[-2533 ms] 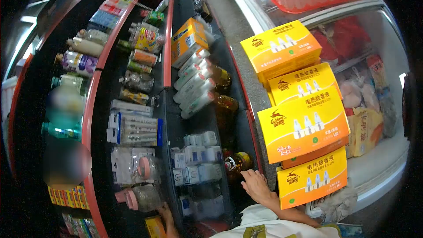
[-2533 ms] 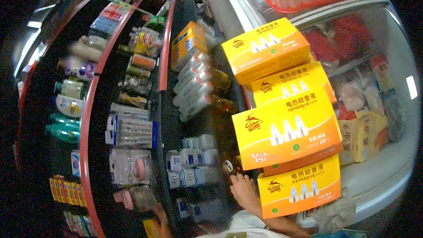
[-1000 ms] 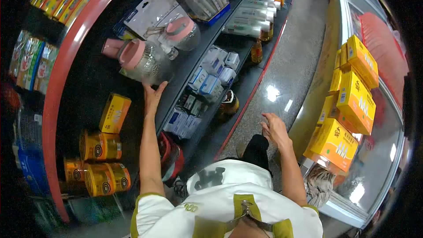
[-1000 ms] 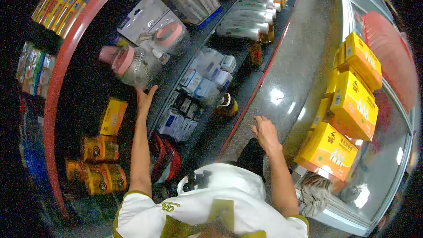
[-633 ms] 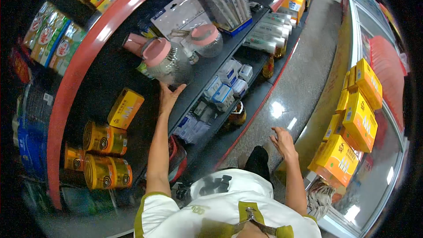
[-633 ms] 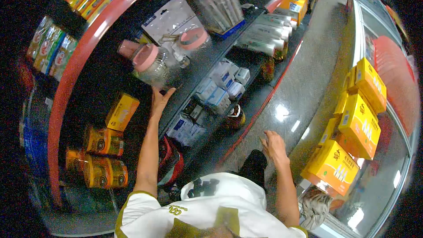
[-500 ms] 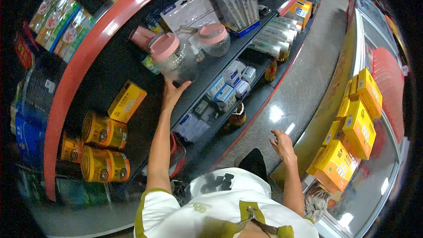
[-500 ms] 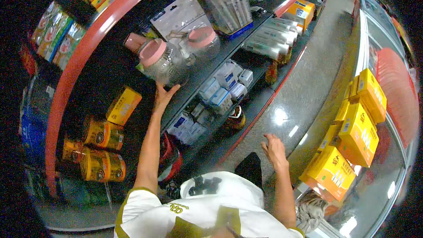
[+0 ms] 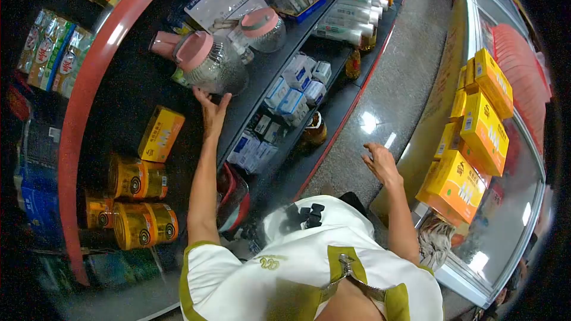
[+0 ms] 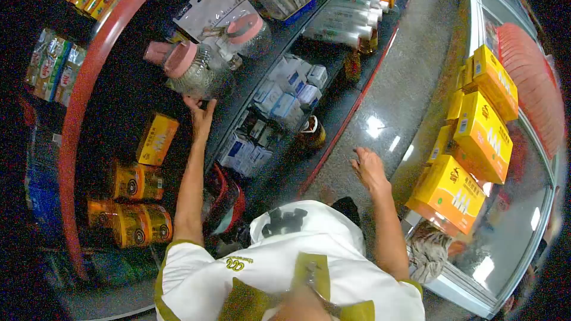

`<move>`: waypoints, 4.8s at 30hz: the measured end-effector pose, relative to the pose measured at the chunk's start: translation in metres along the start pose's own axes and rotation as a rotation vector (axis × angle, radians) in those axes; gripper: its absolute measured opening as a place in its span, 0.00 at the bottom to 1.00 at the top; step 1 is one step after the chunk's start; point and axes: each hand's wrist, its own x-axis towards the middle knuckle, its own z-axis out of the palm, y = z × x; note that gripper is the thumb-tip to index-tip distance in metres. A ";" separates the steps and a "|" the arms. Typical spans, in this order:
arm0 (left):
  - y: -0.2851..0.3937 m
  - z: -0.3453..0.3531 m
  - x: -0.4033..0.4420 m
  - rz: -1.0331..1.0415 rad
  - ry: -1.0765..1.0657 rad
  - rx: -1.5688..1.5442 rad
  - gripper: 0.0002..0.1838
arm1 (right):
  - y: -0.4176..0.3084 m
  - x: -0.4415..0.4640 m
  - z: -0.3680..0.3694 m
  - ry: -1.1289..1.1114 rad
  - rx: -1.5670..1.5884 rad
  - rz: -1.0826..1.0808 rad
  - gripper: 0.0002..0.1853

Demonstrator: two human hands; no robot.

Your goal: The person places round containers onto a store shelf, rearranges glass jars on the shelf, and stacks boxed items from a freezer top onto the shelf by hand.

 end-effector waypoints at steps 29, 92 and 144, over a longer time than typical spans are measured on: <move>0.072 -0.029 0.120 0.181 -0.152 -0.170 0.44 | 0.015 0.002 0.008 -0.034 0.049 -0.013 0.19; -0.135 0.478 0.228 0.192 0.097 0.196 0.47 | 0.019 -0.005 0.038 -0.095 0.279 0.566 0.20; 0.117 0.113 0.149 0.064 0.004 0.525 0.51 | -0.033 -0.009 0.001 -0.003 0.077 0.125 0.15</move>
